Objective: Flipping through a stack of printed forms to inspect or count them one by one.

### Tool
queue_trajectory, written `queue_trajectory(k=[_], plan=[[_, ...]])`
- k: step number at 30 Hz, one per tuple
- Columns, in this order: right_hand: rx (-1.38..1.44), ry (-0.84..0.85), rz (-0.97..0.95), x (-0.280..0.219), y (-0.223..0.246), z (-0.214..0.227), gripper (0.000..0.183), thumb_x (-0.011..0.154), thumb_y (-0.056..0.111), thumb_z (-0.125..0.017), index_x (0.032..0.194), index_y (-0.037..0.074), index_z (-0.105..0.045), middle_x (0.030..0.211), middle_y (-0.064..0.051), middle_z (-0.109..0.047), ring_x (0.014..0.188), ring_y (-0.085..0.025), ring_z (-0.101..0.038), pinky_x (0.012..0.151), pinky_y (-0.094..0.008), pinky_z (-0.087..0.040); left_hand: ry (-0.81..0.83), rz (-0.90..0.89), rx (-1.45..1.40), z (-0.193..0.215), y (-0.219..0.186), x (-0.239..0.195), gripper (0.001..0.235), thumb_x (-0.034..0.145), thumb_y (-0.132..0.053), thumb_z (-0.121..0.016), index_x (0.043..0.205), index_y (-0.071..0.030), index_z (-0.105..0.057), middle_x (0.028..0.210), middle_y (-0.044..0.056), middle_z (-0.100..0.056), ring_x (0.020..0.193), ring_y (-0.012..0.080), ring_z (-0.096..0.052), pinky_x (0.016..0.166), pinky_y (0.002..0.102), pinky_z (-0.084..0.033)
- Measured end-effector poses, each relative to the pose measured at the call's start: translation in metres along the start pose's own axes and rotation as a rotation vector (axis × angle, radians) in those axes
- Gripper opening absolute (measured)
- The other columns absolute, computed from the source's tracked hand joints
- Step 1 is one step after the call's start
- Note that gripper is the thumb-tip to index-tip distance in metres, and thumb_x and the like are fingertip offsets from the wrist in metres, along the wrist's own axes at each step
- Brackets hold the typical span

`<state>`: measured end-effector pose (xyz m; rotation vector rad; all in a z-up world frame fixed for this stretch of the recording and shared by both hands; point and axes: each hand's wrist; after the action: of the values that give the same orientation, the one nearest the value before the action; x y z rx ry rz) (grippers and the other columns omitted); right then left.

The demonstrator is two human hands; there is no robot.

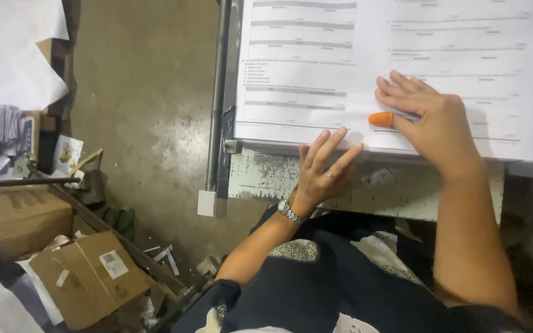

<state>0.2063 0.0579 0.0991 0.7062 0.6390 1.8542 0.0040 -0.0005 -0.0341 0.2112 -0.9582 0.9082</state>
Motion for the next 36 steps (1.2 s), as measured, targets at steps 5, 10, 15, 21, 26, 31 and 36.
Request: queue_trajectory(k=[5, 10, 15, 21, 26, 31, 36], plan=[[0.074, -0.053, 0.054, 0.002, 0.006, 0.008, 0.039, 0.096, -0.003, -0.065, 0.135, -0.003, -0.063, 0.14, -0.02, -0.062, 0.141, -0.034, -0.052, 0.124, -0.047, -0.037, 0.056, 0.012, -0.014, 0.004, 0.001, 0.001, 0.034, 0.107, -0.028, -0.059, 0.141, -0.027, -0.061, 0.149, 0.009, -0.057, 0.142, 0.0261, -0.05, 0.128, 0.044, -0.007], [0.1, 0.082, -0.119, 0.002, 0.01, 0.009, 0.065, 0.078, 0.022, -0.08, 0.139, 0.009, -0.061, 0.146, -0.012, -0.057, 0.148, -0.028, -0.042, 0.127, -0.046, -0.025, 0.026, 0.019, -0.017, 0.003, 0.001, 0.004, 0.031, 0.106, -0.025, -0.059, 0.137, -0.026, -0.064, 0.144, 0.007, -0.061, 0.137, 0.0233, -0.053, 0.128, 0.043, -0.01], [0.043, -0.019, -0.081, 0.002, 0.01, 0.0, 0.04, 0.092, 0.007, -0.075, 0.13, 0.006, -0.067, 0.136, -0.016, -0.064, 0.141, -0.033, -0.052, 0.124, -0.048, -0.034, -0.043, -0.001, -0.005, -0.005, 0.002, 0.002, 0.033, 0.104, -0.024, -0.064, 0.136, -0.026, -0.063, 0.141, 0.005, -0.062, 0.138, 0.0223, -0.05, 0.13, 0.044, -0.006], [0.005, -0.045, 0.087, 0.007, -0.003, -0.001, 0.04, 0.099, 0.002, -0.068, 0.138, -0.002, -0.062, 0.141, -0.021, -0.06, 0.141, -0.038, -0.051, 0.125, -0.051, -0.035, 0.017, 0.037, -0.02, 0.003, -0.002, 0.004, 0.032, 0.106, -0.027, -0.061, 0.138, -0.026, -0.062, 0.145, 0.008, -0.06, 0.14, 0.0247, -0.05, 0.129, 0.044, -0.007], [0.14, 0.086, -0.148, 0.003, 0.015, 0.011, 0.059, 0.082, 0.013, -0.076, 0.138, 0.009, -0.059, 0.149, -0.016, -0.054, 0.148, -0.03, -0.041, 0.125, -0.048, -0.028, 0.018, 0.04, -0.041, 0.0, 0.0, -0.001, 0.032, 0.107, -0.028, -0.057, 0.139, -0.027, -0.062, 0.147, 0.008, -0.057, 0.141, 0.0244, -0.05, 0.129, 0.044, -0.008], [0.036, 0.061, -0.019, -0.003, -0.004, 0.001, 0.05, 0.085, 0.005, -0.077, 0.134, 0.009, -0.065, 0.142, -0.012, -0.061, 0.147, -0.031, -0.047, 0.127, -0.048, -0.03, 0.027, 0.032, -0.054, 0.0, 0.001, -0.003, 0.031, 0.108, -0.03, -0.056, 0.138, -0.028, -0.063, 0.147, 0.006, -0.058, 0.14, 0.0235, -0.049, 0.129, 0.042, -0.007], [-0.035, -0.056, 0.03, 0.001, 0.0, -0.006, 0.036, 0.092, -0.006, -0.073, 0.127, 0.005, -0.07, 0.131, -0.016, -0.067, 0.135, -0.035, -0.059, 0.122, -0.048, -0.04, 0.021, 0.026, -0.043, -0.001, 0.001, 0.0, 0.033, 0.106, -0.025, -0.062, 0.139, -0.027, -0.062, 0.148, 0.007, -0.056, 0.141, 0.0255, -0.05, 0.129, 0.045, -0.008]])
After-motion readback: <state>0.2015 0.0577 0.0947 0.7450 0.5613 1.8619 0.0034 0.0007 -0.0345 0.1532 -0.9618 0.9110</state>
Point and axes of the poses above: each hand's wrist, its own x-axis towards the middle knuckle, its own z-axis out of the back of the hand, y = z × x
